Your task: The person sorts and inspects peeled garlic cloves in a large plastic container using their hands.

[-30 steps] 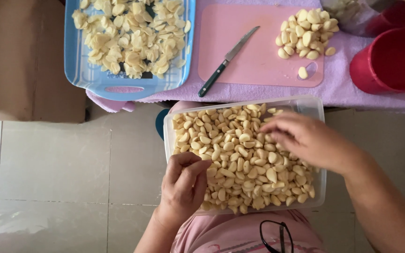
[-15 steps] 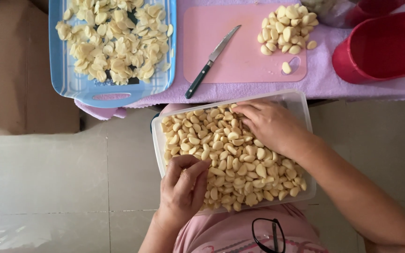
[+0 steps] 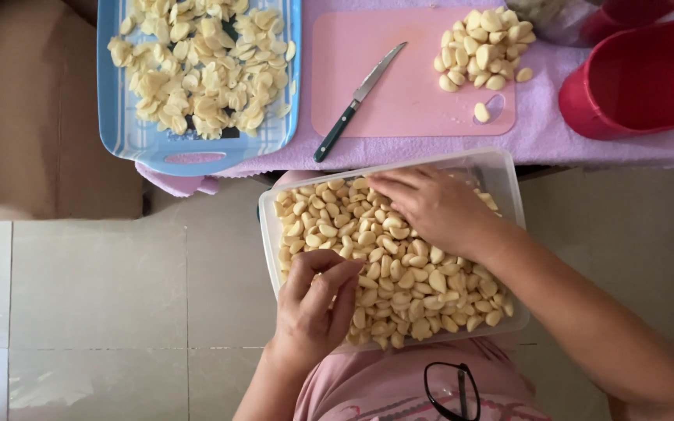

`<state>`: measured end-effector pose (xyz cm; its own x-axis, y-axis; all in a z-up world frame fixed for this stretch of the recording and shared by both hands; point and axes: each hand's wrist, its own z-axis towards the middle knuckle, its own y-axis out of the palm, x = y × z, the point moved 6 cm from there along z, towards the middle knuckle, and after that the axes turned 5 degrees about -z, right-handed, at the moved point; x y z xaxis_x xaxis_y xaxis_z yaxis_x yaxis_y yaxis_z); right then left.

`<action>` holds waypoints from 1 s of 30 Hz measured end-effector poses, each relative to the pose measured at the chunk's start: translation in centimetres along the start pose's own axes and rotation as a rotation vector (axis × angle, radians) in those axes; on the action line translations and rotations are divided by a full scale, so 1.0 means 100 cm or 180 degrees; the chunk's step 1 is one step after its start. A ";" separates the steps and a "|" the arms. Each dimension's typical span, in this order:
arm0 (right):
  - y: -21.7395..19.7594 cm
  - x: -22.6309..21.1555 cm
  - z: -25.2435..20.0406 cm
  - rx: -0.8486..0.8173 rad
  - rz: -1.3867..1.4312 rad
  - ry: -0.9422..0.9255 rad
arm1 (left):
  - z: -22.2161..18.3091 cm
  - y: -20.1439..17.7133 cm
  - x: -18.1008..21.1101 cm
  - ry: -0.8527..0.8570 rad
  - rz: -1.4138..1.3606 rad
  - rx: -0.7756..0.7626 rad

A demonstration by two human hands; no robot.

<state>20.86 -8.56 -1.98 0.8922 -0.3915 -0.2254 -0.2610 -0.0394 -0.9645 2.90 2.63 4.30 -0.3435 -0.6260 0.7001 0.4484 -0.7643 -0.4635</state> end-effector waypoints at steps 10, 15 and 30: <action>-0.015 0.017 -0.019 -0.1353 0.0475 0.0818 | 0.004 0.004 0.001 -0.0079 0.0049 -0.0042; -0.084 0.005 -0.044 0.0750 0.1417 -0.0507 | 0.021 0.016 -0.022 -0.1998 -0.1635 -0.0162; -0.015 0.029 -0.129 -0.0256 0.0177 0.0488 | 0.045 0.029 -0.011 -0.2332 -0.1711 -0.0898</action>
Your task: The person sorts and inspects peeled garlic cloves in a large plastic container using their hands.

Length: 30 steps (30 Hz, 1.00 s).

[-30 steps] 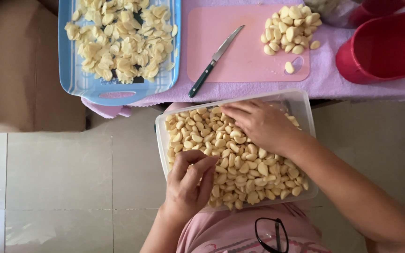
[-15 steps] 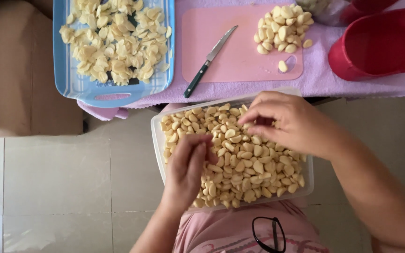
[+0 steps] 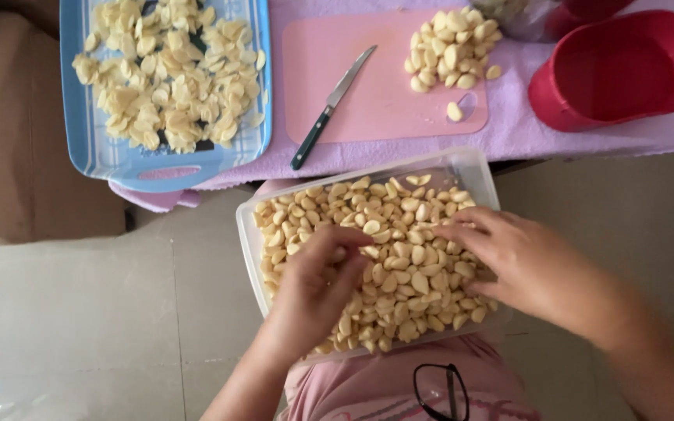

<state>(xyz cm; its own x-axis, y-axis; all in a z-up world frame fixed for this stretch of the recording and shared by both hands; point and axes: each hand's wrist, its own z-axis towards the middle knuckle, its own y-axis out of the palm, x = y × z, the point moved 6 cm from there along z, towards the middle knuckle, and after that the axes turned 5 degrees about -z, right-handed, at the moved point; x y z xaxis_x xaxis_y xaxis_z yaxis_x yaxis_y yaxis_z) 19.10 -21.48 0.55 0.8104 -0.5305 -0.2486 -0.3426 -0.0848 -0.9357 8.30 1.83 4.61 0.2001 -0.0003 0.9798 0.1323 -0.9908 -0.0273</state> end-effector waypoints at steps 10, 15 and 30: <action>-0.018 -0.006 0.038 0.0664 0.0745 0.0009 | 0.004 0.091 -0.010 0.1268 0.3389 -0.1659; -0.046 0.005 0.026 0.1187 0.0740 -0.0338 | 0.025 0.050 -0.014 0.1391 0.3555 -0.0464; 0.033 -0.008 -0.033 0.0645 -0.0097 -0.0204 | 0.025 0.010 0.000 0.1391 0.2899 -0.0050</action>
<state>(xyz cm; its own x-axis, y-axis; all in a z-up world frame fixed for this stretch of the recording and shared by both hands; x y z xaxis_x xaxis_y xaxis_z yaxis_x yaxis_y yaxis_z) 15.75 -24.07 -1.47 0.8497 -0.4750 -0.2290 -0.2202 0.0750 -0.9726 10.85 1.20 4.09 -0.1552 -0.8040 0.5740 0.0930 -0.5904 -0.8018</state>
